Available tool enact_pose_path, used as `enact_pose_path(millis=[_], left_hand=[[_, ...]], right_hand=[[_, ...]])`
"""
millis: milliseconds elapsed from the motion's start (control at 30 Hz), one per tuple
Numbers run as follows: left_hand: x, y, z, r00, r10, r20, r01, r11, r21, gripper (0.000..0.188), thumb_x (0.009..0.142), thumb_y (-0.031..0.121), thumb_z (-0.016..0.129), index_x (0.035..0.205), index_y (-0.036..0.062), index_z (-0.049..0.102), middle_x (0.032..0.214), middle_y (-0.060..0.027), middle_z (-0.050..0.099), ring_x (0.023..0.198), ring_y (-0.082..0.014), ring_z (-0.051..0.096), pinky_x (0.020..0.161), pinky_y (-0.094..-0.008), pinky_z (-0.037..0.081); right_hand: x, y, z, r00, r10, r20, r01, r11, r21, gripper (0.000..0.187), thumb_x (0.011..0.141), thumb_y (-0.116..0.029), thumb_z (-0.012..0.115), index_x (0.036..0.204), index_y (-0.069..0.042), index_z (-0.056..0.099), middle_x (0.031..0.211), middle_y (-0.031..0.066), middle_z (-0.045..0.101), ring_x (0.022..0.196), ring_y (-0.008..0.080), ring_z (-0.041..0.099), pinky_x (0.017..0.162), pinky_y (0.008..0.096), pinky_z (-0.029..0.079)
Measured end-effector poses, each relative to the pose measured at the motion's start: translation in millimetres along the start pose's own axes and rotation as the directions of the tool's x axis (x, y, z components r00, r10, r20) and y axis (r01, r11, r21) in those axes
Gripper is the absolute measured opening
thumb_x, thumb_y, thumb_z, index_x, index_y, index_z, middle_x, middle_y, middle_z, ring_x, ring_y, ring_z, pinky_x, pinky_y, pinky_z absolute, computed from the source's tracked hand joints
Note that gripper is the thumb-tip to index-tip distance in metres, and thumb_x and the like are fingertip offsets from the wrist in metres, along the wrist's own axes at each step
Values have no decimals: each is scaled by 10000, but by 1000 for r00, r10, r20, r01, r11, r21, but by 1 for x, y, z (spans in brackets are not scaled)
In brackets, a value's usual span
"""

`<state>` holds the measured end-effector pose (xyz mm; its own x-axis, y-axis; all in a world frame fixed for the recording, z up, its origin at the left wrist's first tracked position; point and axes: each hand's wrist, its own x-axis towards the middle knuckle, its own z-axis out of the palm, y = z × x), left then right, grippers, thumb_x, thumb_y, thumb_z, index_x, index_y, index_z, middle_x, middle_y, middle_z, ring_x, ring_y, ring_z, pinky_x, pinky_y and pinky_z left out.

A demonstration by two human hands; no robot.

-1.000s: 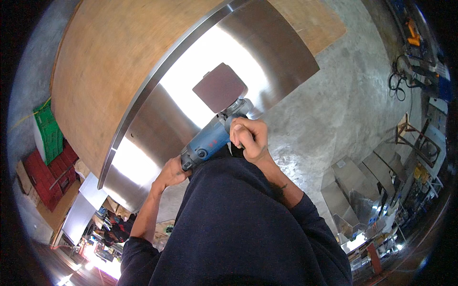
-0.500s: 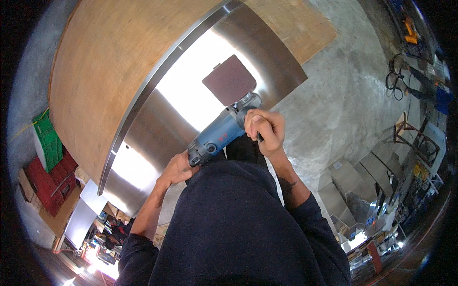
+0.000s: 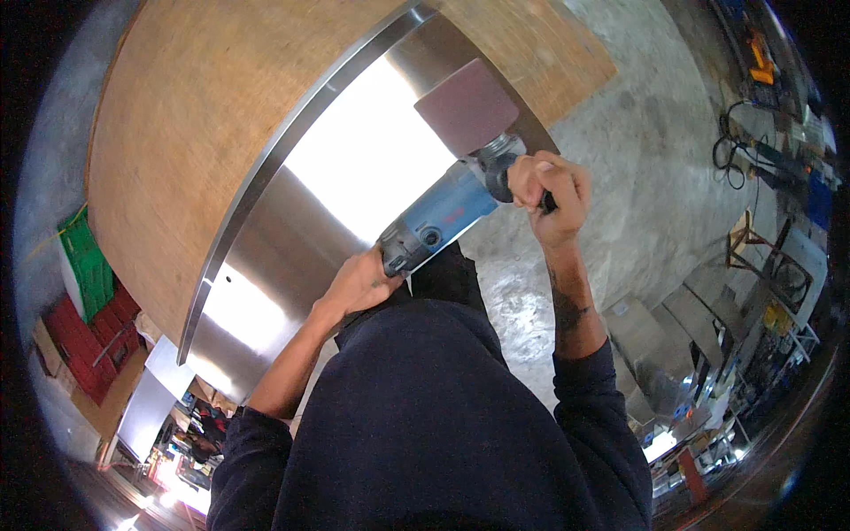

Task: The person uses a handheld electric polisher with a buffing pad to smooth the surface of a large curved stainless steel panel. The person moves the tool steadily across the metal surface in overlapping passes, maintaining consistent pressure and coverage.

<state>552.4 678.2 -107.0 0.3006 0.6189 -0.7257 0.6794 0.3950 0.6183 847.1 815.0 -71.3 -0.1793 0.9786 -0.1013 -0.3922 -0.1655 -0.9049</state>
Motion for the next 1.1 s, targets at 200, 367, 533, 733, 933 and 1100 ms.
enact_pose_path(millis=[200,367,533,733,933,1100], left_hand=[[19,10,-4,1000,23,5,-24,999,39,464,831,234,709,1117,-114,597,926,-353,684,902,-491,705,851,-515,536],[35,14,-7,994,101,-44,-101,995,7,437,814,227,696,1078,-105,595,892,-324,680,860,-469,703,816,-494,541],[49,31,-7,998,58,-24,-57,998,42,417,800,212,714,1044,-110,612,923,-328,698,898,-481,707,845,-509,548],[61,30,-7,997,66,-46,-64,997,35,386,796,217,724,1003,-99,643,968,-329,714,965,-471,715,884,-517,547],[61,20,0,996,82,-24,-81,996,27,402,810,231,734,1021,-100,649,996,-318,713,984,-465,713,893,-516,548],[53,15,5,996,88,0,-88,996,14,414,816,234,746,1039,-104,659,1063,-323,703,1028,-470,703,921,-513,546]], right_hand=[[17,-7,-10,998,-69,-15,69,997,-16,391,981,-147,505,609,-28,486,560,81,465,520,175,429,518,352,335],[31,-11,-21,996,-70,-52,68,997,-42,425,986,-201,511,597,-36,470,555,94,460,517,191,420,527,359,335],[45,-14,-36,992,-124,-11,122,990,-67,435,984,-216,511,591,-35,463,552,104,457,512,203,410,541,363,353],[54,-15,-42,994,-111,-6,111,993,-46,449,986,-216,505,580,-30,453,549,109,453,510,208,409,539,367,357],[49,-16,-36,991,-135,4,135,988,-69,443,982,-184,504,573,-23,451,549,108,449,505,208,410,528,374,355],[33,-21,-25,997,-62,-34,56,986,-154,416,973,-227,491,588,-73,453,514,71,403,504,205,388,604,373,351]])
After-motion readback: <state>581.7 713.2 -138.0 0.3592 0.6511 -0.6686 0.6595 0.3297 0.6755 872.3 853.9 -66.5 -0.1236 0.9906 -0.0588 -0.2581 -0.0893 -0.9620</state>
